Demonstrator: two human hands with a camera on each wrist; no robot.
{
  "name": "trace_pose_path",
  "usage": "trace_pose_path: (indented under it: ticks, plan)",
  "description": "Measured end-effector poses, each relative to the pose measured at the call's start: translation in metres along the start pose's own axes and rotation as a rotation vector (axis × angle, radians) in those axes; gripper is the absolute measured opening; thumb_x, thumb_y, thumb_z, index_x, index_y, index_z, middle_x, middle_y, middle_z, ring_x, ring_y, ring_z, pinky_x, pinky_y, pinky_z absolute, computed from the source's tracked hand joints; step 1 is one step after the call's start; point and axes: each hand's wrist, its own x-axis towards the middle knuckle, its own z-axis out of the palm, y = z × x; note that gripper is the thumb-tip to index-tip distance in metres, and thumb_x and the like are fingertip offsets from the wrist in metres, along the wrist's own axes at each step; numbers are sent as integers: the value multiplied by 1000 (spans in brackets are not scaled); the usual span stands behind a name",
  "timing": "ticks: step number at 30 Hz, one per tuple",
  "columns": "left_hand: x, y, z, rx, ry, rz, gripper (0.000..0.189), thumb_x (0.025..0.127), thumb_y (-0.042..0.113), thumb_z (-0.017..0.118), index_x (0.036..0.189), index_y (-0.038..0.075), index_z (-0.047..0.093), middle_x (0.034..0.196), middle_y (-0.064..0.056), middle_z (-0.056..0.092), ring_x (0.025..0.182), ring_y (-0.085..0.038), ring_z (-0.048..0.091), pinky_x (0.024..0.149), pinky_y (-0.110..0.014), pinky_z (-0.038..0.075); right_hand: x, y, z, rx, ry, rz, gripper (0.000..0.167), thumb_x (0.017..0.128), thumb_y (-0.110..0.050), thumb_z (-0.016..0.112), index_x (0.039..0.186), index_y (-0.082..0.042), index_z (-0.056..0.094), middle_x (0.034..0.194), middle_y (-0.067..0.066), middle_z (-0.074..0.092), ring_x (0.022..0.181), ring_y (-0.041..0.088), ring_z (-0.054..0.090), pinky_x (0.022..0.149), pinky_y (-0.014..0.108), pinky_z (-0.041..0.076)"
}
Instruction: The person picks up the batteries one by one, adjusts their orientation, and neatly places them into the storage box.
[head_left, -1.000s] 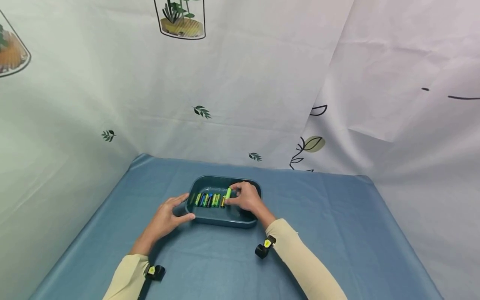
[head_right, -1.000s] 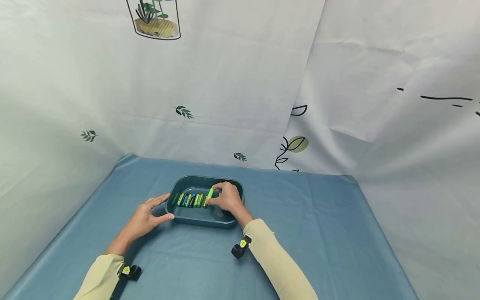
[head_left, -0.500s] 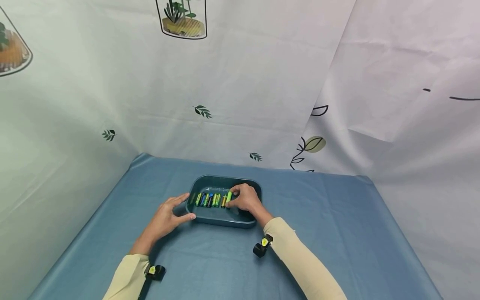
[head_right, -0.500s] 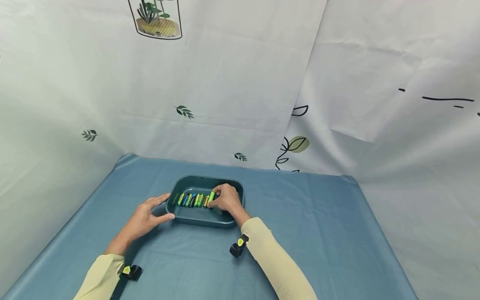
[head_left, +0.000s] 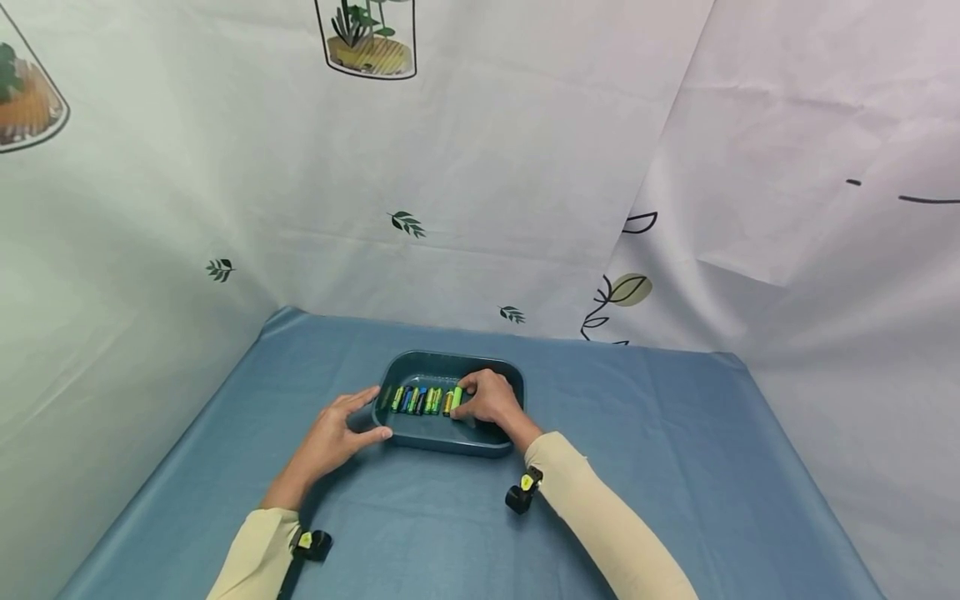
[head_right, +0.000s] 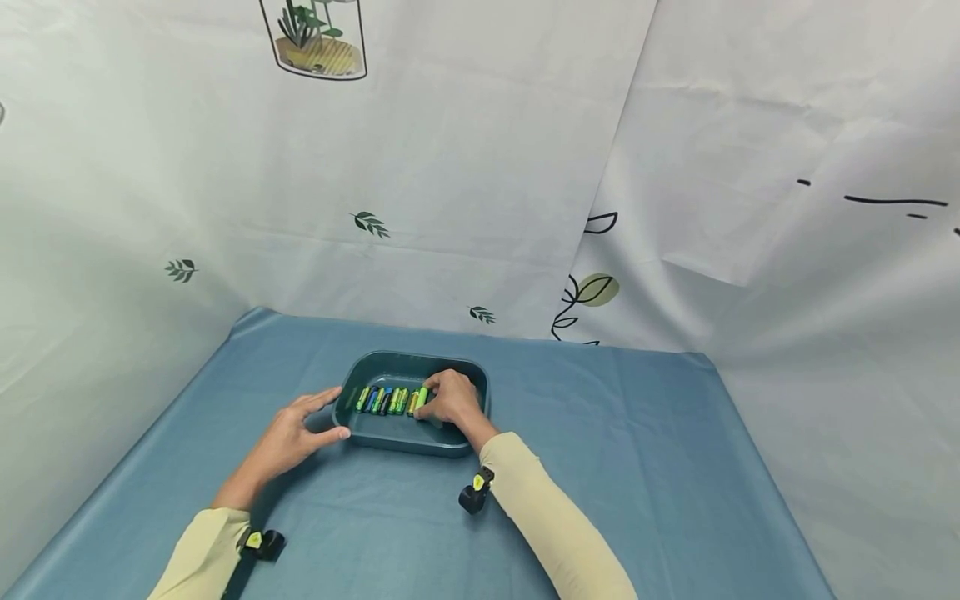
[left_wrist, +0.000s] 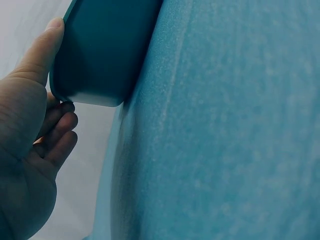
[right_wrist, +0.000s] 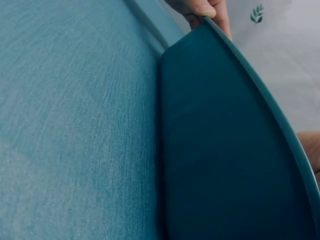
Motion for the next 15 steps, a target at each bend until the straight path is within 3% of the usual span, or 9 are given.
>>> trace_pose_path:
  ticks: [15]
  plan:
    - [0, 1, -1, -5, -4, 2, 85, 84, 39, 85, 154, 8, 48, 155, -24, 46, 140, -48, 42, 101, -69, 42, 3, -1, 4, 28, -14, -15, 52, 76, -24, 94, 123, -13, 76, 112, 6, 71, 104, 24, 64, 86, 44, 56]
